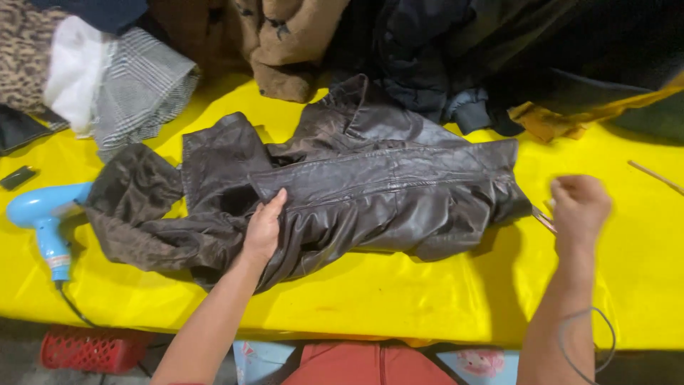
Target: Refining and smoothing the hem seams of a leather jacket using a liquid treatment and a hair dryer.
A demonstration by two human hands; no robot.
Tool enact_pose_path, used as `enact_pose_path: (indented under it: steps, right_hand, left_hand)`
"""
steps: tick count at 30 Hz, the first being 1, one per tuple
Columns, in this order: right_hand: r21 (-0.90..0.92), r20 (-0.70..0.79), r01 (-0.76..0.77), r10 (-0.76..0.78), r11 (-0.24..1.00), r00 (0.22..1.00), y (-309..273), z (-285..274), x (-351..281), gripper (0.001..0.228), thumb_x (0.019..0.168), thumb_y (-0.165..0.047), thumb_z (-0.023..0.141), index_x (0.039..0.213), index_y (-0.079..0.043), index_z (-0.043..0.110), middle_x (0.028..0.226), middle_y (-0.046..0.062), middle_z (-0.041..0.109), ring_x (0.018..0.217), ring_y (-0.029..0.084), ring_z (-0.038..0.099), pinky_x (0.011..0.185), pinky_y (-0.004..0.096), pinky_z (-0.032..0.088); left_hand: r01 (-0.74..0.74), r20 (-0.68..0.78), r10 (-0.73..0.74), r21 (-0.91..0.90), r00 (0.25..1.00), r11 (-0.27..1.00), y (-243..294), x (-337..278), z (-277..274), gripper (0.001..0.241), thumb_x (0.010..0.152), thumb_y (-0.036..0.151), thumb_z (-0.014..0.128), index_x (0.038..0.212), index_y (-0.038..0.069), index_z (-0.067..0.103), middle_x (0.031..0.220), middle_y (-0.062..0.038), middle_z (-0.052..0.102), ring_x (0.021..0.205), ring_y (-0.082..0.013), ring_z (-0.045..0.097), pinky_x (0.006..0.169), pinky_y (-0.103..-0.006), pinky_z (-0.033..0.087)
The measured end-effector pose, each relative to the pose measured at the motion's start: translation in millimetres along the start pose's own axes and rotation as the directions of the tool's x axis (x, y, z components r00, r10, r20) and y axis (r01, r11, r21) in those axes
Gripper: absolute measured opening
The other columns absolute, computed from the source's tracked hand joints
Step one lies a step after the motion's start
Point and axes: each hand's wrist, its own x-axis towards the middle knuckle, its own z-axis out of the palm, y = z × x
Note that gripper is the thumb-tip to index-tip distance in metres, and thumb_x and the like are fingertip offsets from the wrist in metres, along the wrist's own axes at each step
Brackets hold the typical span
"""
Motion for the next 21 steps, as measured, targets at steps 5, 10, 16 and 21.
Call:
enact_pose_path:
  steps: [5, 10, 16, 21]
  right_hand:
    - [-0.611, 0.071, -0.341, 0.478, 0.714, 0.876, 58.3, -72.3, -25.0, 0.021, 0.088, -0.034, 0.078, 0.102, -0.019, 0.084, 0.097, 0.008, 0.078, 0.091, 0.034, 0.071, 0.072, 0.045, 0.052]
    - [-0.702, 0.123, -0.421, 0.681, 0.574, 0.722, 7.5, -58.4, -46.9, 0.049, 0.085, -0.039, 0.068, 0.127, -0.013, 0.069, 0.106, 0.021, 0.077, 0.097, 0.043, 0.070, 0.074, 0.050, 0.052]
    - [-0.544, 0.033, -0.353, 0.441, 0.761, 0.897, 81.5, -49.6, -57.5, 0.025, 0.096, -0.031, 0.065, 0.110, -0.018, 0.081, 0.094, 0.015, 0.076, 0.091, 0.034, 0.068, 0.076, 0.042, 0.050]
    - [-0.021, 0.030, 0.281, -0.280, 0.959, 0.959, -67.9, 45.1, -36.3, 0.034, 0.097, 0.007, 0.081, 0.130, 0.003, 0.073, 0.114, 0.017, 0.069, 0.104, 0.030, 0.063, 0.099, 0.040, 0.045]
  left_hand:
    - [-0.161, 0.036, 0.162, -0.036, 0.986, 0.986, -18.1, 24.7, -6.6, 0.061, 0.083, 0.030, 0.072, 0.136, 0.002, 0.061, 0.147, -0.005, 0.059, 0.135, -0.0133, 0.056, 0.119, -0.0277, 0.039]
    - [-0.128, 0.007, 0.127, 0.028, 0.992, 0.991, -19.5, 25.4, -7.9, 0.066, 0.081, 0.035, 0.073, 0.139, 0.005, 0.060, 0.158, -0.005, 0.047, 0.143, -0.0123, 0.048, 0.123, -0.0265, 0.030]
    - [-0.181, 0.079, 0.191, -0.120, 0.978, 0.976, -19.3, 14.9, -4.4, 0.055, 0.085, 0.024, 0.072, 0.133, -0.001, 0.063, 0.135, -0.009, 0.066, 0.125, -0.0194, 0.062, 0.113, -0.0315, 0.045]
    - [-0.107, 0.158, 0.122, -0.101, 0.980, 0.989, -24.2, 18.6, -9.4, 0.047, 0.084, 0.019, 0.074, 0.128, 0.002, 0.067, 0.131, -0.009, 0.069, 0.123, -0.0255, 0.065, 0.112, -0.0348, 0.048]
